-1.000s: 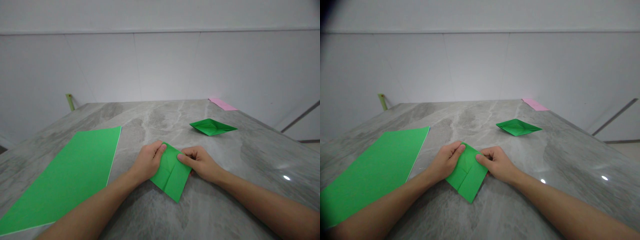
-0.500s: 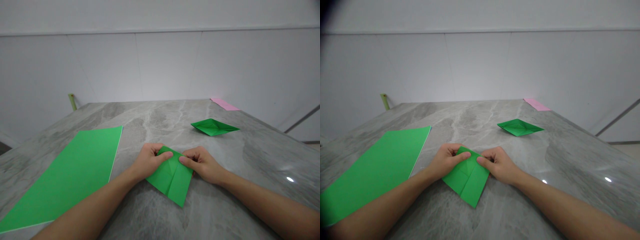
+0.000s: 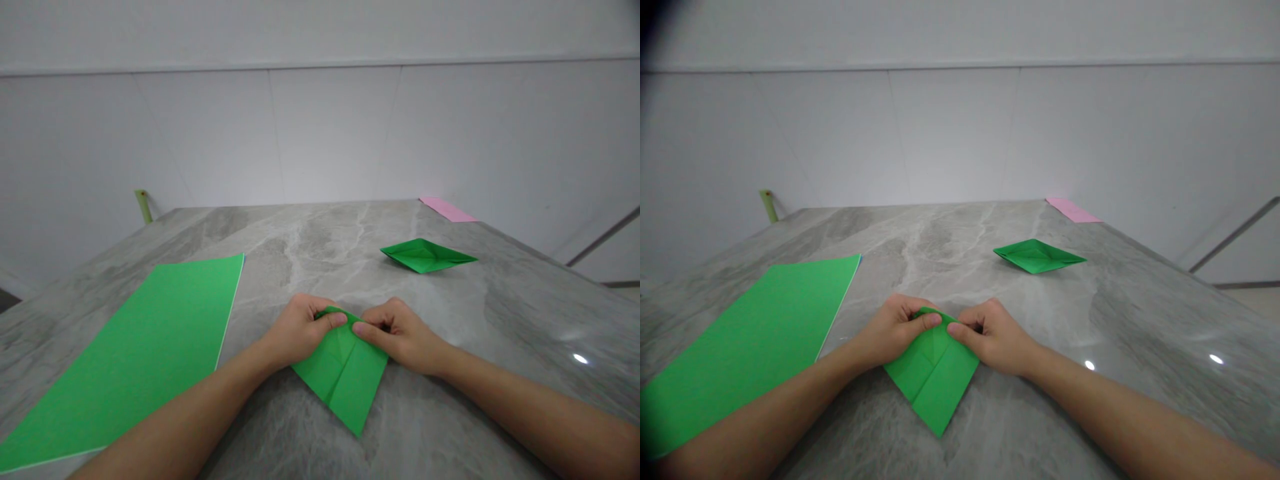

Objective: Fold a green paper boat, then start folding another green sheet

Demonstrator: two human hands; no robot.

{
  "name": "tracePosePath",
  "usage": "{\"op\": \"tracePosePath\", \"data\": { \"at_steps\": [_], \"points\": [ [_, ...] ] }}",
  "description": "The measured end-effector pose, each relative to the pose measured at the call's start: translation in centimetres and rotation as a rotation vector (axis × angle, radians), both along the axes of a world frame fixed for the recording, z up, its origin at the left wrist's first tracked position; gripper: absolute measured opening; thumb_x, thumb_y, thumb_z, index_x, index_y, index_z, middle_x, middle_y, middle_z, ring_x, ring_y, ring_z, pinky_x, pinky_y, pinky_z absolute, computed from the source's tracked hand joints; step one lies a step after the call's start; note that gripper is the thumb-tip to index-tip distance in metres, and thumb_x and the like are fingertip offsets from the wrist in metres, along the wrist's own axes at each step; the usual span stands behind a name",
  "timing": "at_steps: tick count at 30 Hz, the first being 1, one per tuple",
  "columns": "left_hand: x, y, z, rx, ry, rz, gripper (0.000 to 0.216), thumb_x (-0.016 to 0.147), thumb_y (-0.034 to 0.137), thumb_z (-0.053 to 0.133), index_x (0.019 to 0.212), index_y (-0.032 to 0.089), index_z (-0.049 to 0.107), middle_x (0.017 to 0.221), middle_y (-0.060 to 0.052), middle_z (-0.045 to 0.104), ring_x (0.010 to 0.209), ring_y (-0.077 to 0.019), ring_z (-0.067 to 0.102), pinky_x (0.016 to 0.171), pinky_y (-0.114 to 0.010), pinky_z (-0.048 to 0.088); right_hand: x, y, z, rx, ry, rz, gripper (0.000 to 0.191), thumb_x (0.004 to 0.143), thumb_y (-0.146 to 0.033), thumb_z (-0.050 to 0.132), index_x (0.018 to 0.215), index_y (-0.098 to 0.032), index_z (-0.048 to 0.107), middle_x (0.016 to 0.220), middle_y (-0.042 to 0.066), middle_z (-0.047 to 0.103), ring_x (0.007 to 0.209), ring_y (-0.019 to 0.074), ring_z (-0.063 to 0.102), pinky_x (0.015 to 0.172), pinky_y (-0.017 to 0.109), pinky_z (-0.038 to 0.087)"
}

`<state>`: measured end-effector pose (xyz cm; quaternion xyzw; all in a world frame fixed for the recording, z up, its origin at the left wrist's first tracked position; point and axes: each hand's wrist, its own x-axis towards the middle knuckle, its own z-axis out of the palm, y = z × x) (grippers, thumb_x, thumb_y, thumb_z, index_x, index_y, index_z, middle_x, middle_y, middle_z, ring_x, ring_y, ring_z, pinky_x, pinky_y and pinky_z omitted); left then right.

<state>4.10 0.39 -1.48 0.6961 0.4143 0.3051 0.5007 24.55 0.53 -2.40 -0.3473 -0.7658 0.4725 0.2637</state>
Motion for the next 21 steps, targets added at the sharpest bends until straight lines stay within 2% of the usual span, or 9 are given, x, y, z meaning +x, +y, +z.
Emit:
{"op": "tracePosePath", "data": {
  "at_steps": [4, 8, 12, 16, 18, 21],
  "points": [
    [0.13, -0.04, -0.04, 0.019, 0.031, 0.036, 0.03, 0.082, 0.036, 0.056, 0.061, 0.014, 0.062, 0.055, 0.003, 0.046, 0.054, -0.0103, 0.04, 0.049, -0.021, 0.032, -0.14, 0.08, 0.03, 0.022, -0.026, -0.017, 0.053, 0.087, -0.054, 0.053, 0.052, -0.018, 0.038, 0.051, -0.005, 0.029, 0.047, 0.0071, 0.026, 0.044, 0.024, 0.019],
    [0.16, 0.0, -0.16, -0.037, -0.012, 0.075, 0.03, 0.08, 0.038, 0.058, 0.063, 0.015, 0.064, 0.056, 0.002, 0.05, 0.053, -0.0107, 0.043, 0.048, -0.021, 0.033, -0.23, 0.1, -0.01, -0.027, -0.021, -0.047, 0.051, 0.086, -0.055, 0.055, 0.053, -0.019, 0.039, 0.052, -0.005, 0.03, 0.048, 0.0075, 0.028, 0.044, 0.023, 0.021],
    [-0.04, 0.16, -0.29, -0.225, -0.072, 0.094, 0.026, 0.073, 0.039, 0.069, 0.065, 0.014, 0.067, 0.058, 0.0, 0.06, 0.051, -0.0108, 0.049, 0.048, -0.022, 0.037, -0.22, 0.11, 0.01, -0.037, -0.033, -0.1, 0.049, 0.084, -0.053, 0.057, 0.053, -0.018, 0.044, 0.052, -0.005, 0.033, 0.049, 0.008, 0.03, 0.045, 0.024, 0.023],
    [-0.3, 0.17, -0.2, -0.455, -0.172, -0.043, 0.017, 0.067, 0.03, 0.077, 0.076, 0.016, 0.073, 0.075, -0.003, 0.072, 0.059, -0.0129, 0.061, 0.06, -0.025, 0.048, -0.11, 0.28, 0.08, -0.01, -0.088, -0.203, 0.044, 0.082, -0.05, 0.058, 0.053, -0.016, 0.051, 0.051, -0.003, 0.039, 0.049, 0.0088, 0.035, 0.046, 0.024, 0.025],
    [-0.31, 0.13, -0.16, -0.479, -0.178, -0.052, 0.017, 0.066, 0.028, 0.078, 0.077, 0.016, 0.075, 0.076, -0.003, 0.074, 0.061, -0.0134, 0.063, 0.063, -0.026, 0.049, -0.1, 0.34, 0.1, -0.024, -0.091, -0.246, 0.042, 0.08, -0.048, 0.06, 0.054, -0.016, 0.054, 0.051, -0.003, 0.042, 0.049, 0.0088, 0.036, 0.046, 0.024, 0.027],
    [-0.21, 0.13, -0.23, -0.482, -0.197, 0.021, 0.018, 0.065, 0.028, 0.079, 0.077, 0.015, 0.075, 0.074, -0.005, 0.074, 0.063, -0.0165, 0.066, 0.064, -0.028, 0.051, -0.14, 0.39, 0.1, -0.07, -0.049, -0.303, 0.037, 0.075, -0.046, 0.066, 0.056, -0.016, 0.058, 0.051, -0.003, 0.047, 0.048, 0.0088, 0.04, 0.045, 0.023, 0.029]
  ]
}}
